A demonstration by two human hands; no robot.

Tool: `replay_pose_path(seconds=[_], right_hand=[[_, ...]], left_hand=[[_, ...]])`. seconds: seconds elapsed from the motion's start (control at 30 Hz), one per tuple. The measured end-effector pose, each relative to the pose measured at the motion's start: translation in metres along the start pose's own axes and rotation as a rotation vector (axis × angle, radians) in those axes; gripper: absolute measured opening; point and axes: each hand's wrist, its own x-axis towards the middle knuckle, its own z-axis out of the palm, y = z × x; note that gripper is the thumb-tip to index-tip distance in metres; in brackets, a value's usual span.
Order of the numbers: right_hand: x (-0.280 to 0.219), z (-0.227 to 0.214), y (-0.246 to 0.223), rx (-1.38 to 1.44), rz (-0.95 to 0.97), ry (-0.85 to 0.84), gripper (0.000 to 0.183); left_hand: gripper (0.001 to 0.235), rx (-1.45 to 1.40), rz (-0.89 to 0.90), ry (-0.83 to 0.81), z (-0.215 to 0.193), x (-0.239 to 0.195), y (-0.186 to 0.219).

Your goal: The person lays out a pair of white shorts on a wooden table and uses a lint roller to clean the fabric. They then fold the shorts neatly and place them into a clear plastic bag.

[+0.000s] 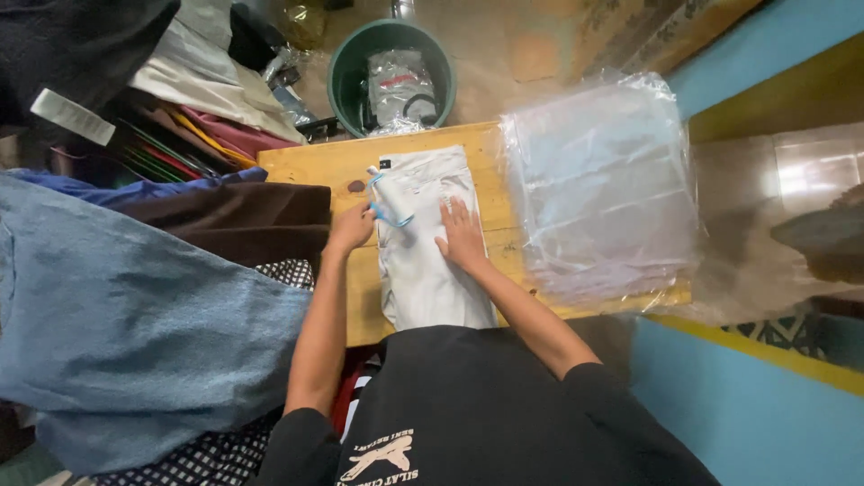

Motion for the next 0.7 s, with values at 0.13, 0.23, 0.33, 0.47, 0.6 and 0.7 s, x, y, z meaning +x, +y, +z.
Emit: replay_pose_path(seconds=[0.13,0.23,0.33,0.47,0.6,0.7], right_hand=[[-0.001,0.003,0.006,0.006,0.005,-0.043,0.089],[0.002,0.001,0.006,-0.018,0.031,-0.091,0.090],[0.003,-0.002,0.002,-0.038,0.060,-0.116,0.091],[0.010,-0.004,-0.002,-0.025,0.088,-0.113,0.091],[0.028,0.015,0.006,-0.040,0.098,-0.120,0.092],[0.040,0.024,0.011,-0.064,0.101,-0.126,0.094]], left_hand=[[0.043,0.058,0.039,0.060,0.015,0.009,0.031],[0.046,0.098,0.036,-0.023,0.011,0.012,0.032],[0.051,0.257,-0.034,-0.067,-0.022,0.015,0.007],[0.051,0.287,-0.066,-0.035,-0.050,0.008,0.006],[0.055,0.029,0.076,-0.029,-0.032,0.003,0.023],[0.057,-0.046,0.147,-0.068,-0.018,-0.020,0.039]])
